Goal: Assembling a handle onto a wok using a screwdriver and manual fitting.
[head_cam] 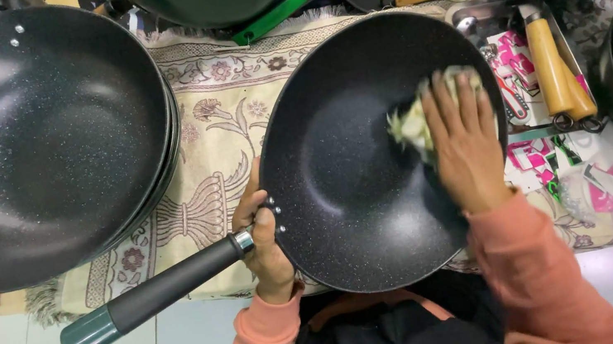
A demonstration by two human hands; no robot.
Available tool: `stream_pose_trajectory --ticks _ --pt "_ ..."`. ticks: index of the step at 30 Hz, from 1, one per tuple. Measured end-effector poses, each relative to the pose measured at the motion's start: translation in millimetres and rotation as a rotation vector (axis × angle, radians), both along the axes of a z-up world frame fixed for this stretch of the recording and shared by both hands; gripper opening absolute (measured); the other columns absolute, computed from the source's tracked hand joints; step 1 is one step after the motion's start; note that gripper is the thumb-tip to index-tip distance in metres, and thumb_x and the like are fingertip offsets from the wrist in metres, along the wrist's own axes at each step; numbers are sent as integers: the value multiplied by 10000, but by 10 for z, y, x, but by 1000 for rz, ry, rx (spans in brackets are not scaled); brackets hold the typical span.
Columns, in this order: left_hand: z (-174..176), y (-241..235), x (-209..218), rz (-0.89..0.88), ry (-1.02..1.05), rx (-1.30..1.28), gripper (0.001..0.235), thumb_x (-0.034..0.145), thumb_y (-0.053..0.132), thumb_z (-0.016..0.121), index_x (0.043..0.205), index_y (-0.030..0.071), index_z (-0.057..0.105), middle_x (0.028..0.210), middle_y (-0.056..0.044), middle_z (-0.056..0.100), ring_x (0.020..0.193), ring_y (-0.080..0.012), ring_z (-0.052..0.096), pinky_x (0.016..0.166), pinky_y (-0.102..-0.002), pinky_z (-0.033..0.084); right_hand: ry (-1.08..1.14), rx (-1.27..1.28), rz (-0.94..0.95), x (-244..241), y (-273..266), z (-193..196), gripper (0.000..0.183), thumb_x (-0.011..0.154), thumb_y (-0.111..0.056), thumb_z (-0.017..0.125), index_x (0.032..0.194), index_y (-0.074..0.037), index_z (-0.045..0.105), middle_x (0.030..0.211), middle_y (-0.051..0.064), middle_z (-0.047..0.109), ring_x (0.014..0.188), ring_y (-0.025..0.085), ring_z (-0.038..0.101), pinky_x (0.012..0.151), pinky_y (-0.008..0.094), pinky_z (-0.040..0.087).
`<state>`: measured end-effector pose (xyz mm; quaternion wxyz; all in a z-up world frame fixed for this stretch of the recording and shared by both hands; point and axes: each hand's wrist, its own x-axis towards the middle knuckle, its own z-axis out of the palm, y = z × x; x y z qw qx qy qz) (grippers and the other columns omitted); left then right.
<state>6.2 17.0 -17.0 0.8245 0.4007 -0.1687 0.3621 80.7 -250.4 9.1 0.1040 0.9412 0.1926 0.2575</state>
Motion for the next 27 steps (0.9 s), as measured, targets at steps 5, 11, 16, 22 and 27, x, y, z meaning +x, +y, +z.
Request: stream_pose_trajectory --ticks 5,11,16,22,27 --pt "20 -39 -86 -18 38 -12 244 1078 100 438 1286 100 565 1588 -207 411 1489 -316 397 1271 -496 333 631 234 214 -946 279 -211 664 1003 -436 495 1534 -44 426 1645 229 300 1524 427 235 1237 517 201" --pt "31 -112 -244 43 171 -5 317 1069 135 397 1356 146 532 1634 -180 362 1533 -297 346 1308 -473 279 812 632 697 -1299 901 350 727 854 -243 687 1490 -5 429 1546 211 468 1388 370 490 1103 432 420" --pt "0 -34 -357 210 375 49 342 1077 180 368 1382 89 492 1607 -195 402 1434 -295 455 1233 -408 351 563 535 673 -1314 1026 446 498 856 -151 634 1332 -7 596 1338 156 656 1057 303 712 862 353 566" --pt "-235 219 -475 199 465 285 527 1040 244 443 1485 -28 371 1609 -243 362 1464 -324 402 1246 -440 301 540 427 646 -1172 908 540 437 829 -124 645 1261 -56 663 1168 80 733 838 240 745 694 319 578" --pt "-220 488 -730 118 220 196 684 1036 534 632 1547 192 334 1644 -214 338 1525 -381 373 1296 -483 331 467 342 615 -956 744 505 272 838 -148 617 1097 -130 699 917 -1 699 602 195 644 563 326 506"
